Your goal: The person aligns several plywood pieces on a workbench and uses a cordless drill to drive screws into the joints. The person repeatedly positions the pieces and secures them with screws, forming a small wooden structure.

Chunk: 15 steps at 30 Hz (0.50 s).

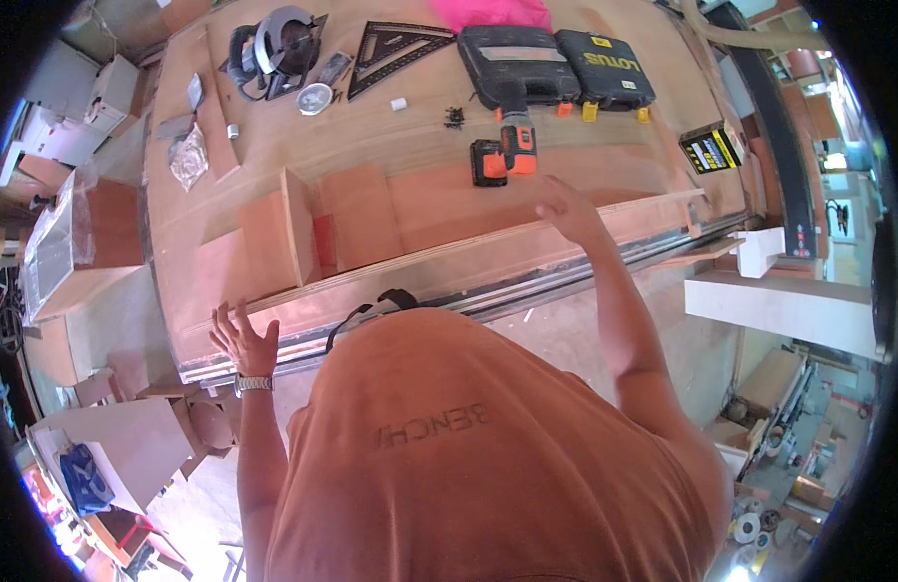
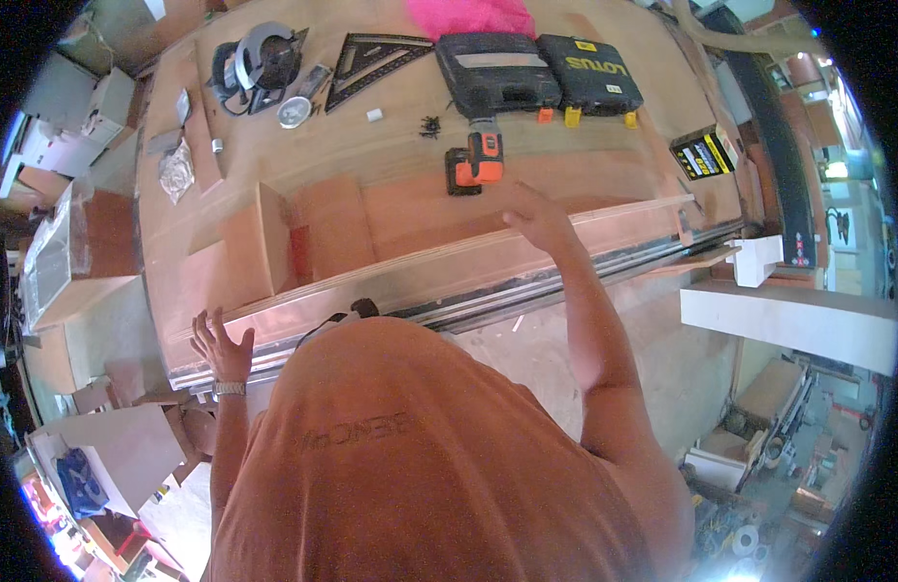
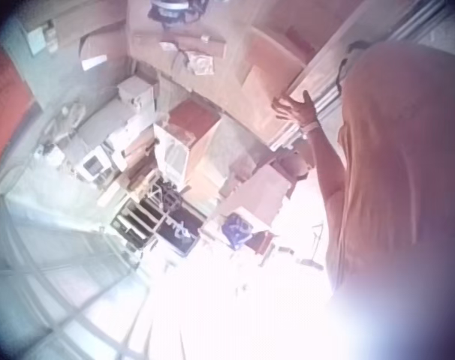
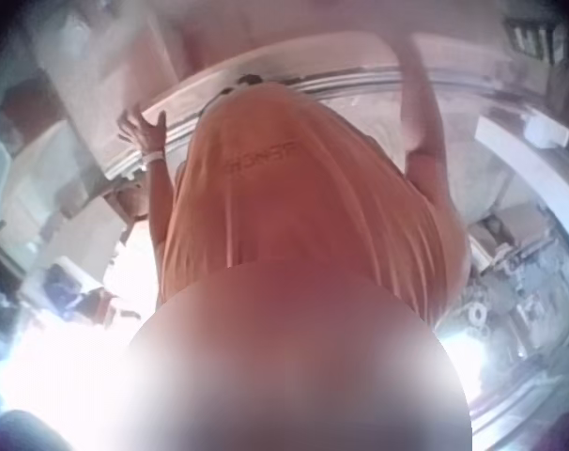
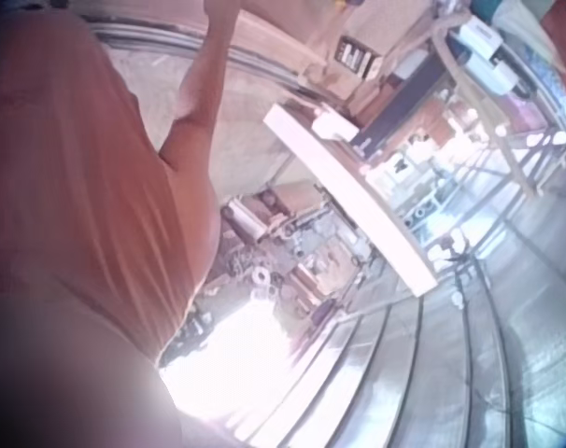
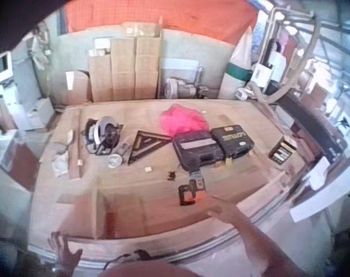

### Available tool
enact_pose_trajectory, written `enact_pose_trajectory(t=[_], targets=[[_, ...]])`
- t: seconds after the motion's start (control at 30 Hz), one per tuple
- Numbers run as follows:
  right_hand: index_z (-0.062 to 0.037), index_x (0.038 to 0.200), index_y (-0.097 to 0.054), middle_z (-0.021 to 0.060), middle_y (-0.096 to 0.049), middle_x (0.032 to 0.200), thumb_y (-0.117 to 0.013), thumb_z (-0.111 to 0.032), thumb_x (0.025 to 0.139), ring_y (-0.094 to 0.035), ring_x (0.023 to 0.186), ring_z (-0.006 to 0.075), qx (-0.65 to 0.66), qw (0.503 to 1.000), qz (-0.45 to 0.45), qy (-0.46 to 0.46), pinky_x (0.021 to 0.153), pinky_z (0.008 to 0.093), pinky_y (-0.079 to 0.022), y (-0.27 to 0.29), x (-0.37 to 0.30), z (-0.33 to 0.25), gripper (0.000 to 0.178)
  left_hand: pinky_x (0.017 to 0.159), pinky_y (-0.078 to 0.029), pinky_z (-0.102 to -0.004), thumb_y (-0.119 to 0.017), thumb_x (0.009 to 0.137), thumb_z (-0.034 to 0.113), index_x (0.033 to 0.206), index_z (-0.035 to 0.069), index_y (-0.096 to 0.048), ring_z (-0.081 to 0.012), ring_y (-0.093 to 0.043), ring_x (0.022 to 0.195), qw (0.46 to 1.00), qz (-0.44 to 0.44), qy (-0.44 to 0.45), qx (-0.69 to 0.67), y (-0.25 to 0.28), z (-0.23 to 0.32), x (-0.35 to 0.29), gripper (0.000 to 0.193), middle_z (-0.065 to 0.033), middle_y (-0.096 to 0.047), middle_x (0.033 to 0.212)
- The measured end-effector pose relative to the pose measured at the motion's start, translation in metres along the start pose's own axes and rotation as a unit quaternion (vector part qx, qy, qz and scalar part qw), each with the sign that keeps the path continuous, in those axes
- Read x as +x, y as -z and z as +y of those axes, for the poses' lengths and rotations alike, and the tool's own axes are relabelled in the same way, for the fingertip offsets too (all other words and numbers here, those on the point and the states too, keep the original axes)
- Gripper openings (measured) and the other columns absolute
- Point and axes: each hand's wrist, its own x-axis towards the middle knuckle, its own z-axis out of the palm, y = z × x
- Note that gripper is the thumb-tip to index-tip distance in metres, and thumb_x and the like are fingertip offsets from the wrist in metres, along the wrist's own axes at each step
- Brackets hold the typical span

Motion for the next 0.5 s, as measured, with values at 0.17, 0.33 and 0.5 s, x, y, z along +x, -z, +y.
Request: enact_pose_trajectory(t=[0.17, 0.33, 0.5], targets=[[-0.0142, 0.135, -0.053, 0.0146, -0.055, 0.135, -0.077, -0.026, 0.075, -0.048, 0.127, 0.0383, -0.076, 0.996, 0.046, 0.028, 0.110, 0.0485, -0.034, -0.021, -0.041, -0.010, 0.066, 0.110, -0.024, -0.0605, -0.083, 0.066, 0.029, 0.146, 0.015, -0.034, -0.0443, -0.030, 0.135, 0.988, 0.056, 0.126, -0.072, 0.009, -0.002, -0.024, 0.095, -0.0217, -0.030, 0.145], [-0.0200, 0.129, -0.056, 0.0105, -0.056, 0.129, -0.080, -0.029, 0.071, -0.043, 0.129, 0.0357, -0.241, 0.968, 0.070, 0.005, 0.112, 0.0607, -0.024, -0.053, -0.052, -0.017, 0.063, 0.108, -0.027, -0.0583, -0.083, 0.065, 0.024, 0.146, 0.014, -0.034, -0.0432, -0.030, 0.134, 0.992, 0.051, 0.096, -0.064, 0.010, 0.005, -0.032, 0.095, -0.0235, -0.030, 0.145], [-0.0198, 0.121, -0.059, 0.0085, -0.056, 0.127, -0.078, -0.030, 0.074, -0.043, 0.130, 0.0337, -0.281, 0.956, 0.081, -0.026, 0.111, 0.0645, -0.022, -0.067, -0.043, -0.004, 0.051, 0.108, -0.024, -0.0608, -0.079, 0.066, 0.021, 0.136, 0.016, -0.048, -0.0405, -0.031, 0.135, 0.996, 0.047, 0.014, -0.071, 0.010, 0.012, -0.010, 0.077, -0.0217, -0.032, 0.144]])
